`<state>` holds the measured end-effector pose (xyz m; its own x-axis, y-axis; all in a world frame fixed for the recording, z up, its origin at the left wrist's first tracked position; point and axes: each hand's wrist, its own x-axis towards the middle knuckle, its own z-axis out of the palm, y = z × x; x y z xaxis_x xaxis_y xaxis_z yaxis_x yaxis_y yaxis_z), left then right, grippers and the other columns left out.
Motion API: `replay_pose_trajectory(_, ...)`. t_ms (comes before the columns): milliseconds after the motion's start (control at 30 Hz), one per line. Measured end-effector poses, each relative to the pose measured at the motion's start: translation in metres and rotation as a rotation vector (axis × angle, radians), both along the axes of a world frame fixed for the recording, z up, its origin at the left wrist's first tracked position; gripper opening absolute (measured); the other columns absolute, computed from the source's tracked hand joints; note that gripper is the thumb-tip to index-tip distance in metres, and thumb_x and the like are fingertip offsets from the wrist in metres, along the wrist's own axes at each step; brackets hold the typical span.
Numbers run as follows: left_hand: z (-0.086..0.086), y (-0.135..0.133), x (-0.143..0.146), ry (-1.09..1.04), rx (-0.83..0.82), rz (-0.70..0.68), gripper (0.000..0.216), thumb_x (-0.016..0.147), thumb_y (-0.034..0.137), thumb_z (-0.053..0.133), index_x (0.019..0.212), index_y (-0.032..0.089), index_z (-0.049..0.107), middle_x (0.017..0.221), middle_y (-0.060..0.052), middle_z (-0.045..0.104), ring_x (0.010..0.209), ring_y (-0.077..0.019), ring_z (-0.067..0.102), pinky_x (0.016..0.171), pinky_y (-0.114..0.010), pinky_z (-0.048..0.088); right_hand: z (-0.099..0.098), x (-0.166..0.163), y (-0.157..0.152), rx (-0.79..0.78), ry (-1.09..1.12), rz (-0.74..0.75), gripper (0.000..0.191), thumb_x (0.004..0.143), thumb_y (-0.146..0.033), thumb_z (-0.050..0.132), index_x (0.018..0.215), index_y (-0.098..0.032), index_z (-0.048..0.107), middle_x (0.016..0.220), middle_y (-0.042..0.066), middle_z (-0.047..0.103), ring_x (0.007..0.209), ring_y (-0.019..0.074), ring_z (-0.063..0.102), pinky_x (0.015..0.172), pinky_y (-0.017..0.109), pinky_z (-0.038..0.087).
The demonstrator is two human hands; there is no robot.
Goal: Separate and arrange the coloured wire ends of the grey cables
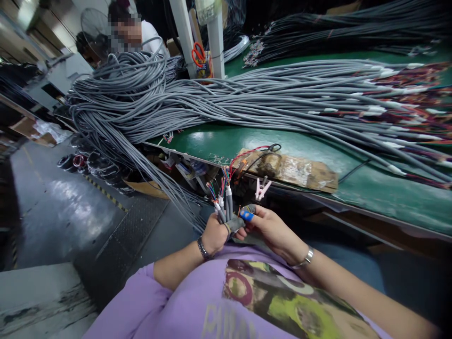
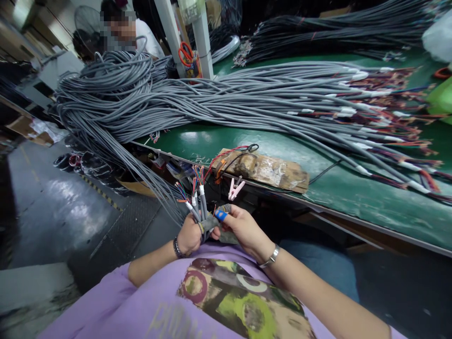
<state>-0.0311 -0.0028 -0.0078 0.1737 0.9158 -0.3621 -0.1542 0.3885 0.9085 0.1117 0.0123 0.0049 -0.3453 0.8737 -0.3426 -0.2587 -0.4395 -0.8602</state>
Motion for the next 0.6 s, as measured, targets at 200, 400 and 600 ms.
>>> replay_pose_trajectory(200,0.0028,0.0007,-0.0005,-0.008,-0.006,0.059,0.04,0.061,0.048,0.077,0.056,0.011,0.062,0.049,-0.005,0.06,0.043,-0.0116,0.053,0.048,-0.025,0.046,-0.0027,0.0012,-0.0015,0.023,-0.064,-0.074,0.042,0.063,-0.055,0.077,0.066,-0.018,0.057,0.05,-0.003,0.052,0.048,0.0096,0.043,0.051,0.027,0.033)
replay_pose_trajectory(400,0.0052,0.0012,0.0006,-0.022,0.007,0.108,0.036,0.061,0.043,0.077,0.054,0.011,0.062,0.049,-0.004,0.059,0.042,-0.0104,0.052,0.047,-0.024,0.046,-0.004,0.009,-0.0008,0.03,-0.097,-0.088,0.037,0.06,-0.048,0.079,0.068,-0.018,0.061,0.057,-0.003,0.054,0.053,0.0103,0.043,0.054,0.026,0.034)
replay_pose_trajectory(600,0.0011,0.0053,0.0023,-0.034,0.033,0.211,0.034,0.063,0.043,0.076,0.059,0.011,0.063,0.05,-0.003,0.06,0.043,-0.0103,0.053,0.049,-0.025,0.047,-0.0047,0.007,-0.0051,-0.071,-0.036,-0.087,0.031,0.059,-0.039,0.078,0.056,-0.018,0.055,0.051,-0.004,0.049,0.051,0.0096,0.04,0.053,0.026,0.033)
